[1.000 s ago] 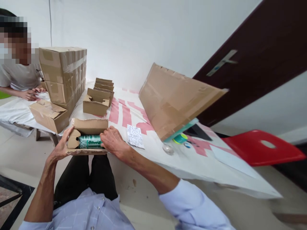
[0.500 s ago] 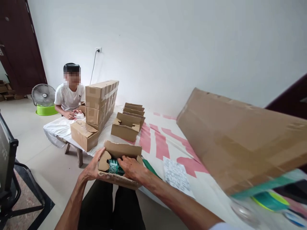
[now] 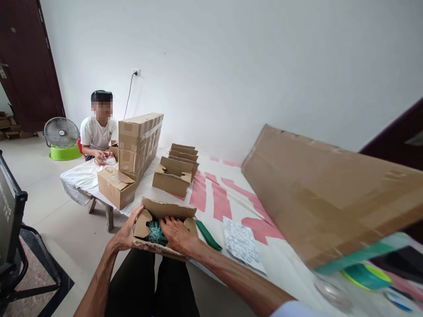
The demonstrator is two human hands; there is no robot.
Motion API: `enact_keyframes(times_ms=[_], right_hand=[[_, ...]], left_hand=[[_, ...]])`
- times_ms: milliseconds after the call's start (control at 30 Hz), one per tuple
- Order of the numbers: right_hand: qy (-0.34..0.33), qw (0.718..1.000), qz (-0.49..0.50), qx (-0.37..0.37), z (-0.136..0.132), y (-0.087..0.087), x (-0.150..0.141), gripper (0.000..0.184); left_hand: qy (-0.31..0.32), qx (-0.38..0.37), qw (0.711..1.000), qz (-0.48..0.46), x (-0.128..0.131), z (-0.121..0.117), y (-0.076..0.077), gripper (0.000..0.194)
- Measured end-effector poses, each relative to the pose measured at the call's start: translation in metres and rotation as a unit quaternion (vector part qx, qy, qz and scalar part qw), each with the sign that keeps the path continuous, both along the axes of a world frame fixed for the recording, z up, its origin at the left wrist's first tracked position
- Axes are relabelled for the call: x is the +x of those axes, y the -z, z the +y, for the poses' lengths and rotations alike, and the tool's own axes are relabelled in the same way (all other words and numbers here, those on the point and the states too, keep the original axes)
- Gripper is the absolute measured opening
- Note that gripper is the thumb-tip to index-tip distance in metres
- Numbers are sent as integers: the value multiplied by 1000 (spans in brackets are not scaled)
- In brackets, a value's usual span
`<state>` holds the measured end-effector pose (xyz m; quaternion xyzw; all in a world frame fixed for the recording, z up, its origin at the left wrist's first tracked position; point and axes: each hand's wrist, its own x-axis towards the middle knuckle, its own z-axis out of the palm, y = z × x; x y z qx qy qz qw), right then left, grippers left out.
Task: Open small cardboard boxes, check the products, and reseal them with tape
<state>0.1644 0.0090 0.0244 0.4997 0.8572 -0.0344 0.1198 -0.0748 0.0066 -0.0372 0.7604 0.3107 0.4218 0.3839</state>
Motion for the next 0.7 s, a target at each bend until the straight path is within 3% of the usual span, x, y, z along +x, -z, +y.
enact_keyframes(times_ms=[167, 400, 533, 700], right_hand=[[22, 999, -14, -22, 0, -3, -5, 87], [38, 997, 2, -61, -2, -3, -5, 83], [63, 996, 29, -60, -6, -1, 1, 88], [72, 993, 80, -54, -11, -26, 7, 92]], left_hand=[[-2, -17, 1000, 7, 0, 1, -1, 130], [-2, -5, 1000, -18, 2, 1, 0, 129], [1, -21, 999, -25, 4, 4, 4, 138], [12, -43, 998, -55, 2, 10, 8, 140]])
